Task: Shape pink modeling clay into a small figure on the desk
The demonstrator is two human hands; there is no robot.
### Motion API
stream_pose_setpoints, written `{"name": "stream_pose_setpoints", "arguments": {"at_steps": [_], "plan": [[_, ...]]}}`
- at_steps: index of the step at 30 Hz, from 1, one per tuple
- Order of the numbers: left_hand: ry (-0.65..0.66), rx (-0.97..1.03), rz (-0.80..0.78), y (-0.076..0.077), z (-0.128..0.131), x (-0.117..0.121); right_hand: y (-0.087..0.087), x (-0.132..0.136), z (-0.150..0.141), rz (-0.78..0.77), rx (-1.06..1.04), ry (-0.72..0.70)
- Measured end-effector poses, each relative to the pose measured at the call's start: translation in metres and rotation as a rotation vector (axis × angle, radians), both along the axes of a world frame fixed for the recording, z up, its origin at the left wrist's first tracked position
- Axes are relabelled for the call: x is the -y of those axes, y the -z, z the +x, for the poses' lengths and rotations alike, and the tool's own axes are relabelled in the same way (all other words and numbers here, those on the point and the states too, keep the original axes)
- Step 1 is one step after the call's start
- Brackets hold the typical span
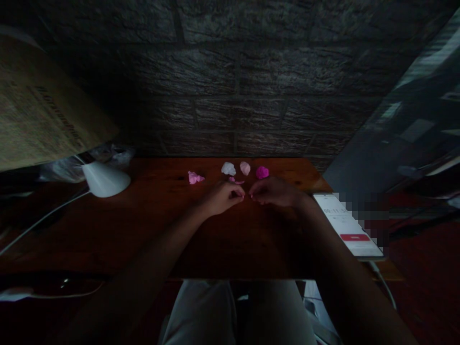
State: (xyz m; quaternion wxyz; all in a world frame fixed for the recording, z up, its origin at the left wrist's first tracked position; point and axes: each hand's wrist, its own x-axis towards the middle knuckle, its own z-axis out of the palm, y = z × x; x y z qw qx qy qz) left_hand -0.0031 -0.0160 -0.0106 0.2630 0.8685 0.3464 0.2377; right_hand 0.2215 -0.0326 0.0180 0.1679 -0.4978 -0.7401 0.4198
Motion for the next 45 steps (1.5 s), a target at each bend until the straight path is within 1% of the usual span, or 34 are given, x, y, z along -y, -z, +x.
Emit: {"name": "stream_pose_setpoints", "arguments": {"at_steps": [10,19,23,32,38,45], "plan": [[0.006,0.005,-0.004,-0.002,0.0011,0.0015,0.0007,0.0002,-0.0023,0.099,0.082,-0.063],[-0.012,-0.001,-0.037,-0.0029,0.001,0.0011,-0.0013,-0.0005,-0.0027,0.149,0.143,-0.052],[-0.015,0.002,-0.032,-0.0028,0.0008,0.0009,0.0003,-0.0021,-0.0011,0.14,0.117,-0.061],[-0.047,-0.007,-0.06,-0.0047,0.0019,0.0028,0.0001,-0.0016,-0.0021,0.134,0.129,-0.057],[-0.021,0.008,-0.048,-0.0029,0.0014,0.0017,0.0022,-0.0018,-0.0006,0.133,0.093,-0.071],[-0.008,0.026,-0.074,-0.0032,0.001,0.0011,-0.0017,0.0002,-0.0011,0.126,0.096,-0.069]]}}
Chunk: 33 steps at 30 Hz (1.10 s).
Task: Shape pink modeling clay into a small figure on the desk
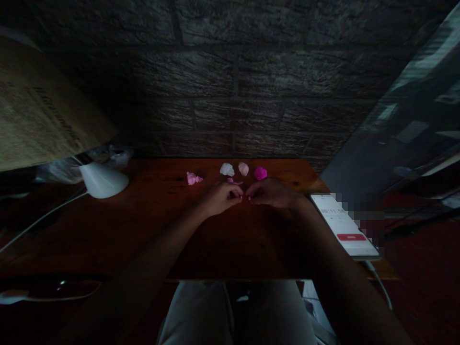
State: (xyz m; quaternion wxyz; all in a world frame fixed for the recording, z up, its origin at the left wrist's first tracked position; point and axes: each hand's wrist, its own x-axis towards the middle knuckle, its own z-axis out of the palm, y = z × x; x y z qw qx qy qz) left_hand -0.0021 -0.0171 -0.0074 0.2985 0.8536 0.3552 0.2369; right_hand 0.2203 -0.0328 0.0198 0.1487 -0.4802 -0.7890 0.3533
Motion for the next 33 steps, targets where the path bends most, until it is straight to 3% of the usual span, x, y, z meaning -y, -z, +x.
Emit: {"name": "stream_pose_setpoints", "arguments": {"at_steps": [6,10,15,21,28,33], "plan": [[0.004,-0.002,-0.007,0.001,-0.001,0.0,0.001,0.0,0.0,-0.026,-0.009,-0.004],[0.008,0.023,-0.052,-0.006,-0.011,-0.006,0.0,-0.002,0.005,-0.041,-0.053,-0.019],[-0.257,0.133,0.142,-0.017,-0.03,-0.018,-0.003,-0.002,0.01,0.044,-0.02,0.03],[-0.318,-0.056,0.208,-0.02,-0.034,-0.018,0.005,-0.007,0.007,0.27,0.045,0.195],[-0.72,-0.192,0.281,-0.039,-0.072,-0.028,0.003,-0.004,0.004,0.29,-0.009,0.232],[-0.686,-0.392,0.142,-0.04,-0.088,-0.03,-0.002,-0.001,0.001,0.297,-0.003,0.227]]}}
